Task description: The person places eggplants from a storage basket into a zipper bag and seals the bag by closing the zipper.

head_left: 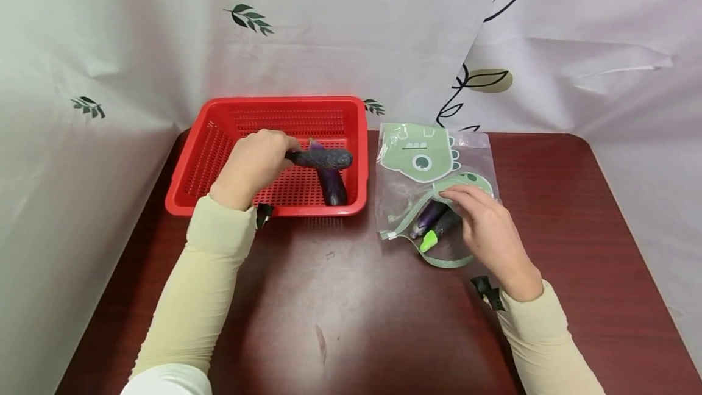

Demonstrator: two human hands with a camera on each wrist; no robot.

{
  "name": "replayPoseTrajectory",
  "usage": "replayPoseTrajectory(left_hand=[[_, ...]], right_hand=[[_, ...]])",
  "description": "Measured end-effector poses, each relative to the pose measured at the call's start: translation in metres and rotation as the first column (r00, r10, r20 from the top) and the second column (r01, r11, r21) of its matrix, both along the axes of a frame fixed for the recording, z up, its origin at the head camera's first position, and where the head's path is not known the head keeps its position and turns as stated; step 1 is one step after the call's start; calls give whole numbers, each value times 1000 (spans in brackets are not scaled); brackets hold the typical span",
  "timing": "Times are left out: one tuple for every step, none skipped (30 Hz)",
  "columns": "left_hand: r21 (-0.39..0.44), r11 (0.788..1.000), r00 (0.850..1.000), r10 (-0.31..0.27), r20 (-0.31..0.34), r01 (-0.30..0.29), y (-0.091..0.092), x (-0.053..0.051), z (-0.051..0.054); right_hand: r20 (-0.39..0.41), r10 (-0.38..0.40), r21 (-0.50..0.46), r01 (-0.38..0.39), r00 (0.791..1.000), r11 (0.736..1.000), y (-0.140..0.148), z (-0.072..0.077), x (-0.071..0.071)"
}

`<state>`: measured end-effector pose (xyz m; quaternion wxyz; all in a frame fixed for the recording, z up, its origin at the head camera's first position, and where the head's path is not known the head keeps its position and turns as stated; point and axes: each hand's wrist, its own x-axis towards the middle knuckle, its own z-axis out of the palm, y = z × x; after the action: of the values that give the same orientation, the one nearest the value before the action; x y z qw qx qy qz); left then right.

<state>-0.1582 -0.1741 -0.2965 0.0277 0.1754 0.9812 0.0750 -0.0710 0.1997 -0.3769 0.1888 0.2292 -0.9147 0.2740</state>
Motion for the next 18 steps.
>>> replayPoseTrajectory(left_hand=[[-1,1000,1000,-2,-3,2,1,1,0],[-4,1000,1000,-3,-6,3,2,2,-1],[-2,1000,1000,-2,-8,2,2,2,-2],[-3,1000,1000,-1,-9,1,3,2,-3],[-2,1000,1000,-1,-12,1,4,3,-4],[-1,1000,1000,0,-11,0,5,3,-4],[-2,1000,1000,0,-10,0,5,4,-5],[-3,1000,1000,1,-11,-1,6,5,-5],[-1,1000,1000,1,-13,-1,7,6,-6],[1,1000,1000,1,-14,-1,8,6,-6],[5,1000,1000,0,-16,0,9,7,-6],[6,1000,1000,-1,-18,1,10,8,-6],[9,1000,1000,-2,-18,2,11,9,-6],[10,1000,1000,-2,-22,3,12,10,-6],[14,1000,1000,-3,-23,4,13,11,-6],[18,1000,1000,-4,-23,5,14,11,-6],[22,1000,1000,-6,-22,7,15,12,-6],[23,1000,1000,-7,-21,8,16,13,-6]], right_hand=[[1,-1,0,1,1000,1000,0,0,0],[2,-1,0,1,1000,1000,0,0,0],[4,-2,0,2,1000,1000,0,0,0],[5,-2,-1,2,1000,1000,0,0,0],[6,-3,-2,3,1000,1000,0,0,0],[7,-4,-2,4,1000,1000,0,0,0],[8,-4,-2,4,1000,1000,0,0,0],[9,-4,-3,4,1000,1000,0,0,0],[8,-4,-4,4,1000,1000,0,0,0],[8,-5,-3,5,1000,1000,0,0,0],[6,-5,-3,5,1000,1000,0,0,0],[4,-4,-2,4,1000,1000,0,0,0],[3,-4,-3,4,1000,1000,0,0,1],[1,-3,-3,3,1000,1000,0,0,0],[-1,-3,-4,3,1000,1000,0,0,0],[-3,-3,-4,3,1000,1000,1,0,0],[-4,-3,-5,3,1000,1000,0,0,0],[-5,-2,-6,2,1000,1000,0,0,0]])
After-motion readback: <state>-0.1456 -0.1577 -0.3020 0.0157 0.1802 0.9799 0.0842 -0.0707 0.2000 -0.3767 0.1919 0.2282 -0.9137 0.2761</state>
